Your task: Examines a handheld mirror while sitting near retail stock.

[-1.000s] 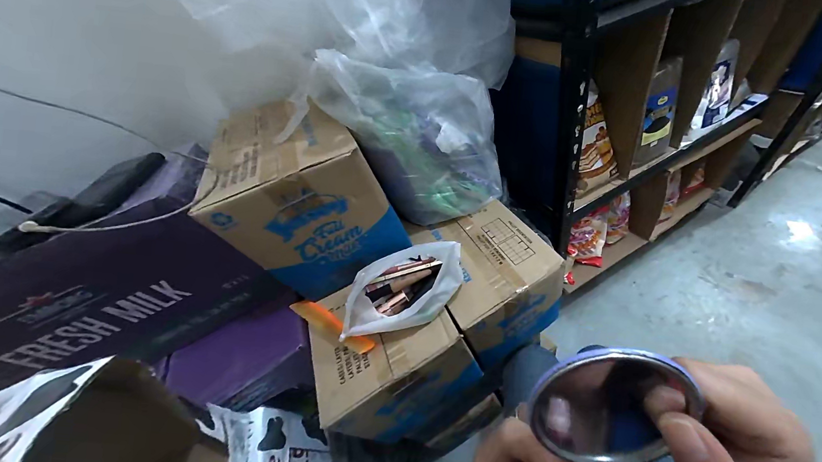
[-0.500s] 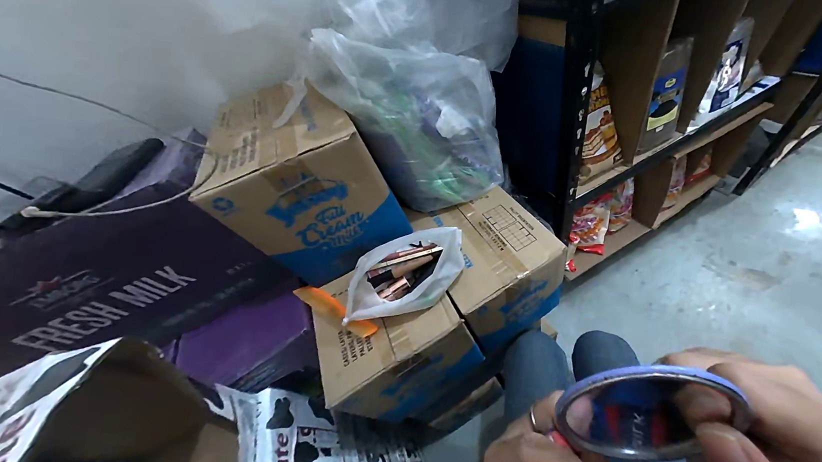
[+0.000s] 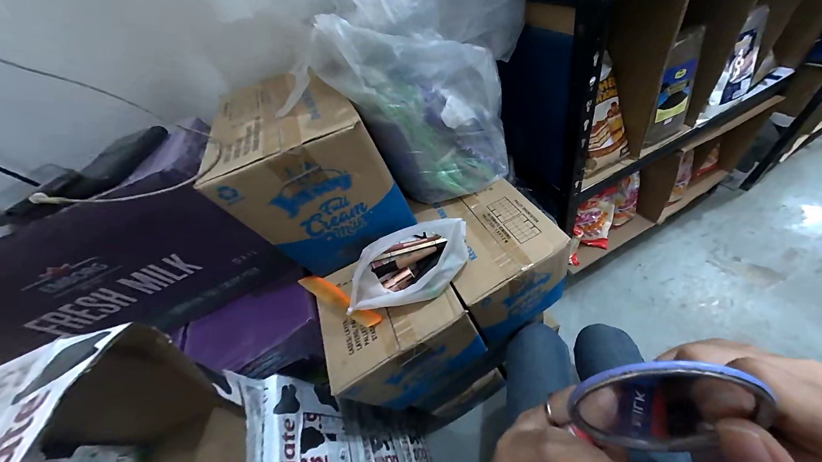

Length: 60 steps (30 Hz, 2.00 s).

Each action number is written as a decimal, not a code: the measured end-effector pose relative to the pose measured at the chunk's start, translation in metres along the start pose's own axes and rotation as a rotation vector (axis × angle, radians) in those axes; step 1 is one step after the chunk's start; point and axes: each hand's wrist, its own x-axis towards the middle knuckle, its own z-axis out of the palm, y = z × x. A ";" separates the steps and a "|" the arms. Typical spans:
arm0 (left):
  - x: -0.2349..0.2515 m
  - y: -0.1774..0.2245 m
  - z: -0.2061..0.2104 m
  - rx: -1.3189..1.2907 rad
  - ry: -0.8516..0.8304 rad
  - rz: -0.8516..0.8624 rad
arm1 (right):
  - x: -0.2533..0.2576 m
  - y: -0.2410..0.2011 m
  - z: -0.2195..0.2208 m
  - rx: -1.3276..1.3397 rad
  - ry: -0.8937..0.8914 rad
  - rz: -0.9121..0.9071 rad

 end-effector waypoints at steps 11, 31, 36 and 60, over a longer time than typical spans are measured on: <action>0.009 0.002 0.009 0.009 -0.023 0.020 | 0.000 0.001 0.000 -0.004 0.011 -0.005; 0.005 0.010 -0.003 -0.200 -0.071 0.034 | 0.002 -0.004 -0.005 -0.016 -0.022 -0.020; 0.006 0.006 0.001 -0.118 -0.073 -0.011 | 0.002 -0.006 -0.006 -0.022 -0.024 -0.028; 0.007 0.003 0.002 -0.032 -0.182 0.003 | -0.001 -0.008 -0.004 0.006 -0.025 -0.031</action>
